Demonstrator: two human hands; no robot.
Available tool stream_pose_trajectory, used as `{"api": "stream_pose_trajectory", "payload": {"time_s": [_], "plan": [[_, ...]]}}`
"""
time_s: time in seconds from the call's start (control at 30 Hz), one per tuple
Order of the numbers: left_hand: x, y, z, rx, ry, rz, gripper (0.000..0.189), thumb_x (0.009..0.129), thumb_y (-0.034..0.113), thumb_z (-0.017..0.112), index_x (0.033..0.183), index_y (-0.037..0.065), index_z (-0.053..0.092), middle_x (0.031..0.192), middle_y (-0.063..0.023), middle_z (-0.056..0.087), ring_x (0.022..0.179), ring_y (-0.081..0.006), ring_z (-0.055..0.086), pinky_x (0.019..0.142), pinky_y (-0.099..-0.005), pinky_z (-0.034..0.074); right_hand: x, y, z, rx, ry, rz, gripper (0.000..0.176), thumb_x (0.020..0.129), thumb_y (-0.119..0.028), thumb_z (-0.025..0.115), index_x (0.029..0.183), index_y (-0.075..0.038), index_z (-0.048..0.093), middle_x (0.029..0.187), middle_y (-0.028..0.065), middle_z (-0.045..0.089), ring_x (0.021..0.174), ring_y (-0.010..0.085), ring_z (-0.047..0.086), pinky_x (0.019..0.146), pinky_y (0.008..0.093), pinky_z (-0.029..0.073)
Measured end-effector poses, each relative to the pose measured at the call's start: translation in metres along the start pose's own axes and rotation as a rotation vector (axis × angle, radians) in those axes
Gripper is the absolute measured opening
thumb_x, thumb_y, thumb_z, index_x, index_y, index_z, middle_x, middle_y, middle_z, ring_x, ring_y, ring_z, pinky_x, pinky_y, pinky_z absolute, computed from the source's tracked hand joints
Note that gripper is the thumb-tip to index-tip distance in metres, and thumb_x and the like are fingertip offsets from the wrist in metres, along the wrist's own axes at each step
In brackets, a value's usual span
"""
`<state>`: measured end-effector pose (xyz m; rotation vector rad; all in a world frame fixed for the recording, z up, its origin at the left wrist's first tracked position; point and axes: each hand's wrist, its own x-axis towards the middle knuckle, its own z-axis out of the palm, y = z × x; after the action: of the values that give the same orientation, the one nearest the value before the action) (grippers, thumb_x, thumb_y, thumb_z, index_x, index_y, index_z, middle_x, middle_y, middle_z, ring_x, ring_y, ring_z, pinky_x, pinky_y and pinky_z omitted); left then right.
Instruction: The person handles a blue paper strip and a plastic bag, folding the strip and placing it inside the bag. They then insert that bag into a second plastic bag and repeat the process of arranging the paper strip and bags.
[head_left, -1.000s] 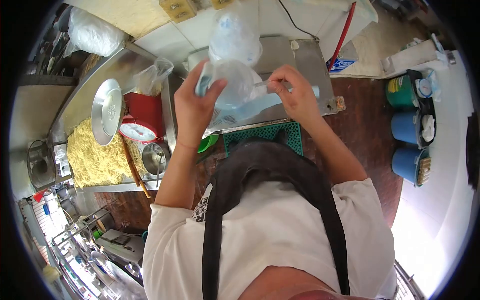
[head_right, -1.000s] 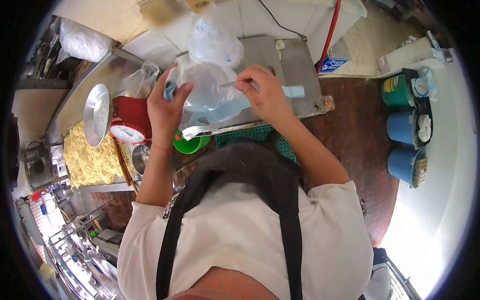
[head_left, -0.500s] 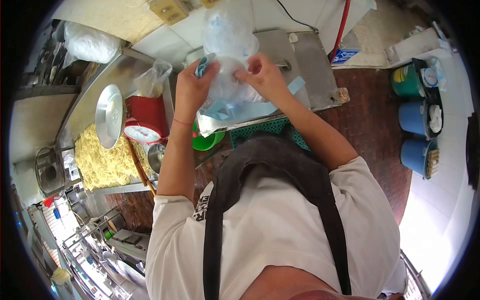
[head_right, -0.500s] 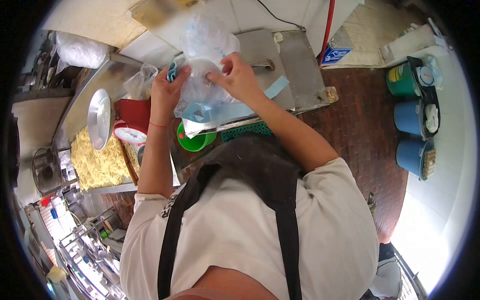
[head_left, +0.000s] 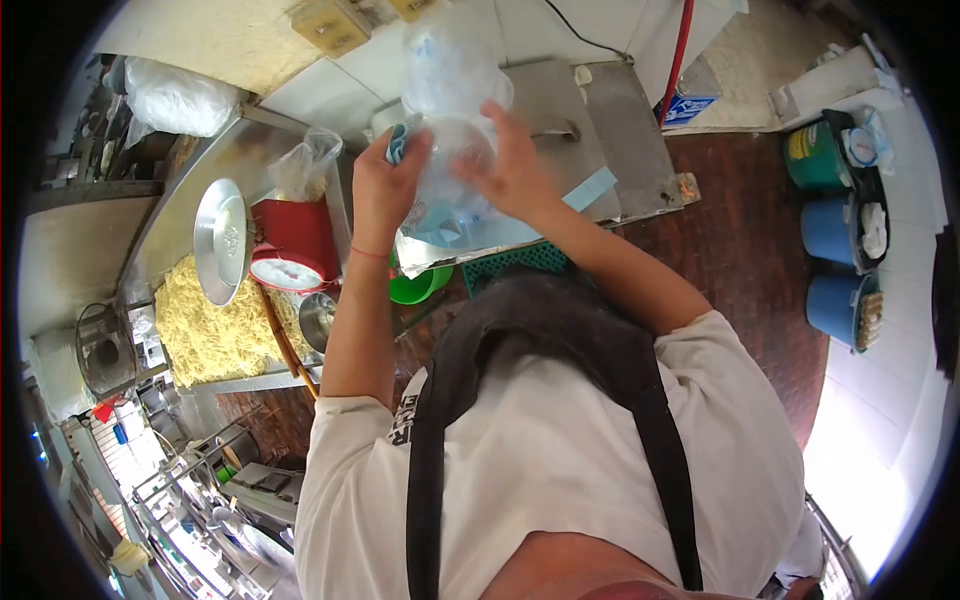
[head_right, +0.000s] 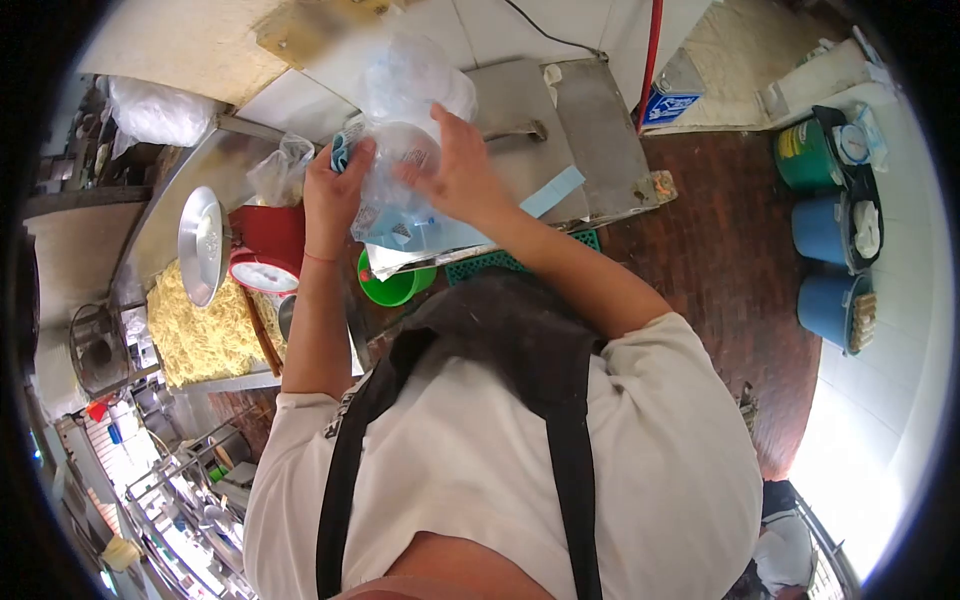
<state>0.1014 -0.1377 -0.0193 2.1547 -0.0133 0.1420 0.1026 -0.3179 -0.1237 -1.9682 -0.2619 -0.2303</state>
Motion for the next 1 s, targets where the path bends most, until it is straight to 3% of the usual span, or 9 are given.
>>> {"api": "stream_pose_trajectory", "payload": {"time_s": [0.17, 0.27, 0.37, 0.47, 0.57, 0.67, 0.77, 0.87, 1.0], "plan": [[-0.002, 0.0, 0.0, 0.016, 0.048, 0.021, 0.025, 0.091, 0.026, 0.069, 0.096, 0.001, 0.07, 0.073, -0.0148, 0.066, 0.065, -0.0155, 0.06, 0.064, -0.0331, 0.049, -0.009, -0.007, -0.005, -0.219, -0.068, -0.129, 0.108, 0.079, -0.055, 0.076, 0.152, 0.002, 0.02, 0.152, 0.0249, 0.033, 0.141, 0.0371, 0.032, 0.114, 0.047, 0.03], [-0.004, 0.003, 0.004, 0.023, 0.015, -0.022, 0.026, 0.09, 0.026, 0.069, 0.095, 0.001, 0.07, 0.072, -0.0148, 0.065, 0.065, -0.0158, 0.06, 0.064, -0.0333, 0.049, 0.004, -0.004, -0.009, 0.124, 0.055, -0.19, 0.101, 0.079, -0.054, 0.075, 0.147, 0.007, 0.03, 0.145, 0.03, 0.039, 0.137, 0.0422, 0.035, 0.113, 0.0485, 0.03], [-0.007, 0.005, 0.004, -0.001, 0.037, 0.072, 0.026, 0.091, 0.026, 0.069, 0.096, 0.0, 0.07, 0.069, -0.0128, 0.062, 0.063, -0.0143, 0.057, 0.064, -0.0319, 0.048, 0.029, 0.049, 0.008, 0.297, -0.057, 0.188, 0.092, 0.082, -0.048, 0.074, 0.146, 0.005, 0.034, 0.142, 0.0279, 0.045, 0.135, 0.0399, 0.041, 0.112, 0.0457, 0.033], [-0.01, -0.005, 0.001, 0.023, 0.04, -0.018, 0.022, 0.09, 0.021, 0.071, 0.096, 0.001, 0.07, 0.072, -0.0115, 0.062, 0.066, -0.0129, 0.056, 0.066, -0.0295, 0.048, 0.015, 0.057, -0.009, -0.013, -0.084, 0.239, 0.078, 0.089, -0.038, 0.07, 0.148, -0.002, 0.036, 0.145, 0.0232, 0.046, 0.137, 0.0347, 0.042, 0.114, 0.0413, 0.033], [-0.023, -0.012, 0.005, -0.179, 0.136, 0.135, 0.015, 0.088, 0.014, 0.072, 0.096, 0.001, 0.071, 0.08, -0.0114, 0.065, 0.07, -0.0114, 0.058, 0.066, -0.0283, 0.047, -0.007, 0.059, -0.026, -0.024, -0.041, 0.159, 0.069, 0.091, -0.035, 0.068, 0.146, -0.005, 0.04, 0.144, 0.0198, 0.048, 0.134, 0.0332, 0.046, 0.11, 0.0418, 0.038], [-0.018, 0.003, -0.001, -0.09, 0.21, 0.247, 0.011, 0.086, 0.007, 0.073, 0.095, 0.001, 0.072, 0.082, -0.0109, 0.065, 0.071, -0.0151, 0.06, 0.066, -0.0285, 0.046, -0.013, 0.05, -0.037, 0.116, -0.038, 0.211, 0.054, 0.093, -0.03, 0.067, 0.139, -0.008, 0.049, 0.138, 0.0166, 0.054, 0.127, 0.031, 0.052, 0.105, 0.0418, 0.043], [-0.004, 0.022, -0.013, 0.14, 0.096, 0.452, 0.012, 0.084, 0.006, 0.073, 0.094, 0.0, 0.071, 0.077, -0.0114, 0.062, 0.067, -0.0214, 0.059, 0.065, -0.0303, 0.046, -0.014, 0.021, -0.047, 0.035, -0.096, 0.066, 0.044, 0.089, -0.024, 0.069, 0.128, -0.006, 0.058, 0.127, 0.0183, 0.057, 0.116, 0.0346, 0.058, 0.099, 0.0412, 0.046], [0.003, 0.024, -0.015, 0.103, 0.102, 0.364, 0.011, 0.083, 0.005, 0.073, 0.092, 0.0, 0.07, 0.075, -0.0121, 0.059, 0.067, -0.0265, 0.057, 0.064, -0.0315, 0.045, -0.013, 0.001, -0.051, 0.063, -0.044, -0.041, 0.037, 0.09, -0.023, 0.068, 0.123, -0.007, 0.06, 0.121, 0.0168, 0.059, 0.111, 0.0329, 0.06, 0.097, 0.0409, 0.047], [0.008, 0.039, -0.03, 0.097, 0.215, 0.495, 0.012, 0.083, 0.005, 0.073, 0.093, 0.0, 0.068, 0.076, -0.0114, 0.056, 0.067, -0.0246, 0.055, 0.063, -0.0321, 0.045, -0.012, -0.008, -0.058, 0.089, 0.0, 0.01, 0.035, 0.092, -0.024, 0.066, 0.123, -0.008, 0.062, 0.122, 0.0109, 0.062, 0.114, 0.026, 0.059, 0.097, 0.0393, 0.047]]}}
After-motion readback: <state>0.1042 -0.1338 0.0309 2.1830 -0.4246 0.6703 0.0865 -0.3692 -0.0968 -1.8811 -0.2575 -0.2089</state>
